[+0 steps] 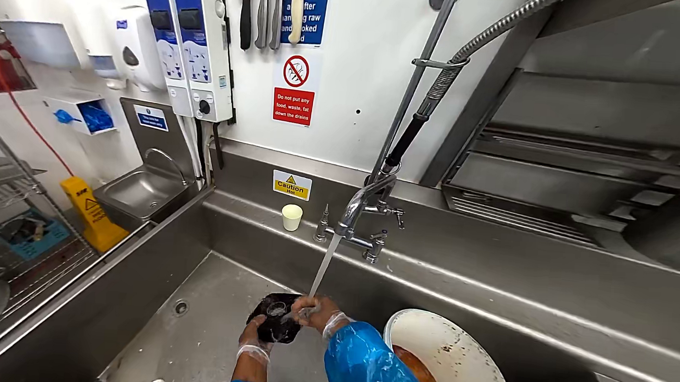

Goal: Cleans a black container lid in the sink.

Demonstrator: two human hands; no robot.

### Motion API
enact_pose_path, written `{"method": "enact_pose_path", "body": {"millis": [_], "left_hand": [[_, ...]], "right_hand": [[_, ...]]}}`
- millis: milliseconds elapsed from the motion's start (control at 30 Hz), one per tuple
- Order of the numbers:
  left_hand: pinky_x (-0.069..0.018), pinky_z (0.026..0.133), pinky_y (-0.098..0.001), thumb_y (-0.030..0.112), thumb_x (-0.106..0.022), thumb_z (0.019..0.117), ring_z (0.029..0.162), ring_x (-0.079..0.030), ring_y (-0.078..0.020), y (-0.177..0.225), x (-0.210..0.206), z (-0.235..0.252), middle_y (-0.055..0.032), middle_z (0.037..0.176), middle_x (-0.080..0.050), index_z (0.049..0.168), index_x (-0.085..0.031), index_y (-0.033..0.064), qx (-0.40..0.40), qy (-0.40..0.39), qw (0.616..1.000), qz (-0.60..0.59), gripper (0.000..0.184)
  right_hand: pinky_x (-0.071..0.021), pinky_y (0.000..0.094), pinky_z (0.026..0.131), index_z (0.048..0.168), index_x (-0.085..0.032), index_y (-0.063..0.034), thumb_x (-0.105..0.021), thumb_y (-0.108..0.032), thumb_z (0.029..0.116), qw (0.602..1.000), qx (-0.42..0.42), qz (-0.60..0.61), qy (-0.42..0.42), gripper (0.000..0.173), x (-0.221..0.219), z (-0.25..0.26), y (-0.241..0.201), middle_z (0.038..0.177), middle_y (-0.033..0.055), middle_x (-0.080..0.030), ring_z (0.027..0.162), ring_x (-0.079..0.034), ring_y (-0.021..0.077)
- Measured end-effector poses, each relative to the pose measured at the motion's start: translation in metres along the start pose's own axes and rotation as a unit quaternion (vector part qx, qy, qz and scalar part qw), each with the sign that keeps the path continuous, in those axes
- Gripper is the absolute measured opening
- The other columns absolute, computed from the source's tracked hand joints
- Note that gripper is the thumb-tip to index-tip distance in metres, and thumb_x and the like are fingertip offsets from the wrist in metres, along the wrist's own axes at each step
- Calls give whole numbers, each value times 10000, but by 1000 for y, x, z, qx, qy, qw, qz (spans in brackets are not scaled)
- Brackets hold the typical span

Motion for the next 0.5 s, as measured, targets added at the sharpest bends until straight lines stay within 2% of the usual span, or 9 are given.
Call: {"method": "enact_pose_path", "body": {"millis": [67,167,233,300,367,500], "left_hand": [[-513,855,-460,2,-471,1008,999,-578,-297,-5,1,3,-226,1197,-569,1349,-472,-20,5,-3,1000,-9,341],[-517,841,-431,22,-468,1009,973,-575,-278,-7,-1,2,-205,1151,-569,1308,-485,-16,22,-1,999,-28,302],[-518,828,-411,31,-461,1018,949,-575,-262,-5,1,-1,-190,1119,-572,1286,-495,-18,27,-5,999,-32,275],[-528,766,-383,30,-446,1009,870,-578,-234,-4,8,-2,-161,1023,-573,1217,-509,-4,28,-15,999,-20,221],[-526,717,-400,15,-449,983,817,-584,-237,-2,18,1,-162,951,-583,1151,-527,-8,23,-30,999,13,187],[-526,718,-423,8,-460,959,824,-596,-251,2,39,5,-165,947,-598,1130,-535,0,40,-51,995,76,187]], "right_hand": [[-531,325,949,1240,-645,52,-572,22,1009,1000,-19,23,-3,244,-1,2,3,1174,185,-673,1030,-663,184],[-537,303,912,1242,-639,45,-568,29,1012,997,-43,60,35,242,4,3,7,1169,179,-671,998,-663,166],[-524,332,953,1250,-641,47,-579,38,999,997,-41,43,49,259,7,2,7,1202,196,-663,1046,-655,198],[-518,344,987,1251,-647,44,-593,31,992,999,-34,15,40,265,5,2,7,1223,198,-666,1088,-658,212],[-509,357,1003,1254,-657,30,-609,8,991,999,-30,-25,30,268,5,3,7,1224,190,-674,1099,-660,215],[-495,381,1016,1255,-670,7,-616,-17,989,996,-32,-79,17,273,4,6,9,1224,182,-683,1120,-655,227]]}}
Point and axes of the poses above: each hand's wrist, its own z-axis towards the middle knuckle, its own x-axis out of the back of the hand, y = z × x, the point moved 6 cm from there along z, towards the middle knuckle
